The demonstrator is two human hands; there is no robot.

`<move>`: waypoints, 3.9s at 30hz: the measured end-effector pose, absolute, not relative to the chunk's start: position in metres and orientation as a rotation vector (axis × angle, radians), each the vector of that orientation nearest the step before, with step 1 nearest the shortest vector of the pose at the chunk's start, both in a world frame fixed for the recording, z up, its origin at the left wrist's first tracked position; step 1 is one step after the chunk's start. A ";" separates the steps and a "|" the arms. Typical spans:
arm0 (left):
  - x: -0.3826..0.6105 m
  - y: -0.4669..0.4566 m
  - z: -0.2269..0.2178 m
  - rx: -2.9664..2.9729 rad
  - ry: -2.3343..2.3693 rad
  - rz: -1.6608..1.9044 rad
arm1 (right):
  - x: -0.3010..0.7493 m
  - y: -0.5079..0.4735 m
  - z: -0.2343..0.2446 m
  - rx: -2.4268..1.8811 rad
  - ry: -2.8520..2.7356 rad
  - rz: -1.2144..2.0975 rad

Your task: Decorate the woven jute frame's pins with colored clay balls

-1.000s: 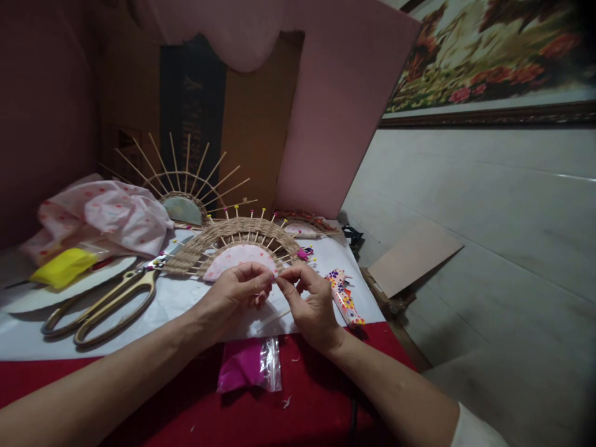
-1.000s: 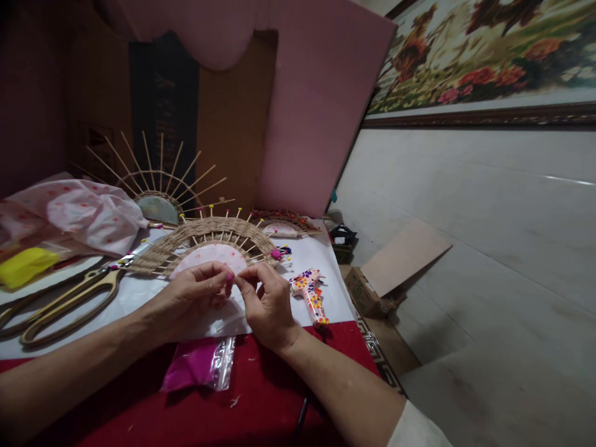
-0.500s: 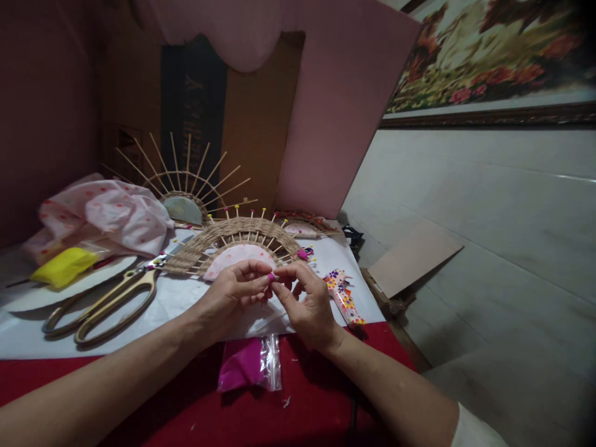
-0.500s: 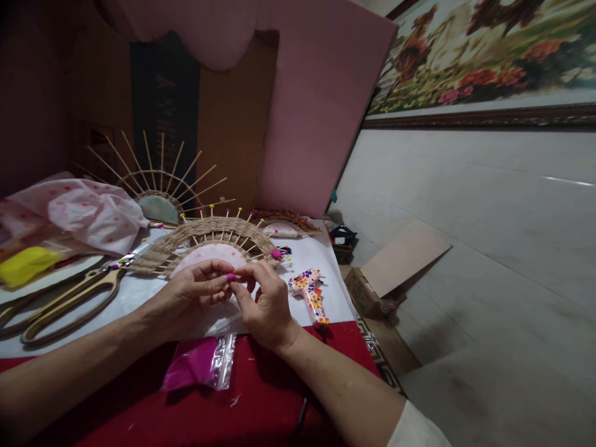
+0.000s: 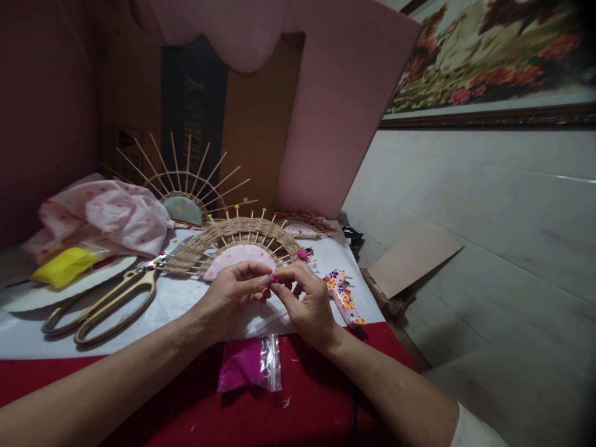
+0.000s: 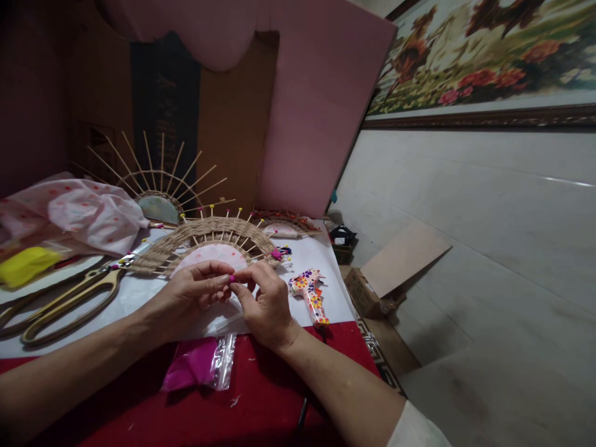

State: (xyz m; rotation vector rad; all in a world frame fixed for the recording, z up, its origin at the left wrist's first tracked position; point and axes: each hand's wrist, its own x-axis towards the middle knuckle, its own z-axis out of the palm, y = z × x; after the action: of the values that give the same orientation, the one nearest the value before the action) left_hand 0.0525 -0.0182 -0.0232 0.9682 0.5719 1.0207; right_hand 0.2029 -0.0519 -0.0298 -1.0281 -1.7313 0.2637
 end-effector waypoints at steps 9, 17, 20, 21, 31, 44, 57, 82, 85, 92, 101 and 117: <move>0.053 -0.021 -0.020 1.041 0.626 1.024 | 0.203 -0.051 -0.030 -1.022 -1.726 0.255; 0.053 -0.021 -0.020 1.056 0.651 1.042 | 0.203 -0.051 -0.029 -1.021 -1.728 0.252; 0.052 -0.019 -0.023 1.088 0.674 1.056 | 0.202 -0.051 -0.029 -1.040 -1.727 0.247; 0.051 -0.019 -0.023 1.090 0.679 1.057 | 0.202 -0.051 -0.029 -1.052 -1.726 0.247; 0.051 -0.019 -0.023 0.918 0.602 1.030 | 0.203 -0.049 -0.031 -1.029 -1.681 0.316; 0.053 -0.021 -0.023 0.992 0.601 0.995 | 0.202 -0.049 -0.033 -0.951 -1.677 0.289; 0.053 -0.019 -0.024 0.979 0.614 1.039 | 0.204 -0.050 -0.030 -1.025 -1.690 0.256; 0.049 -0.021 -0.016 1.029 0.748 1.043 | 0.203 -0.045 -0.036 -1.109 -1.595 0.526; 0.048 -0.020 -0.017 1.087 0.771 1.038 | 0.203 -0.046 -0.035 -1.079 -1.625 0.513; 0.046 -0.015 -0.023 1.362 0.800 1.075 | 0.204 -0.046 -0.036 -1.082 -1.625 0.477; 0.048 -0.019 -0.020 1.379 0.840 1.064 | 0.204 -0.046 -0.038 -1.071 -1.636 0.477; 0.048 -0.019 -0.018 1.461 0.893 1.107 | 0.200 -0.048 -0.034 -0.973 -1.484 0.753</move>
State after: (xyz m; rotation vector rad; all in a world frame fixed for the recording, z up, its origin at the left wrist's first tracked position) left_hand 0.0484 -0.0188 -0.0184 1.4613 0.8928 1.1065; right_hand 0.1999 -0.0476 -0.0341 -0.9725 -1.4843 0.7528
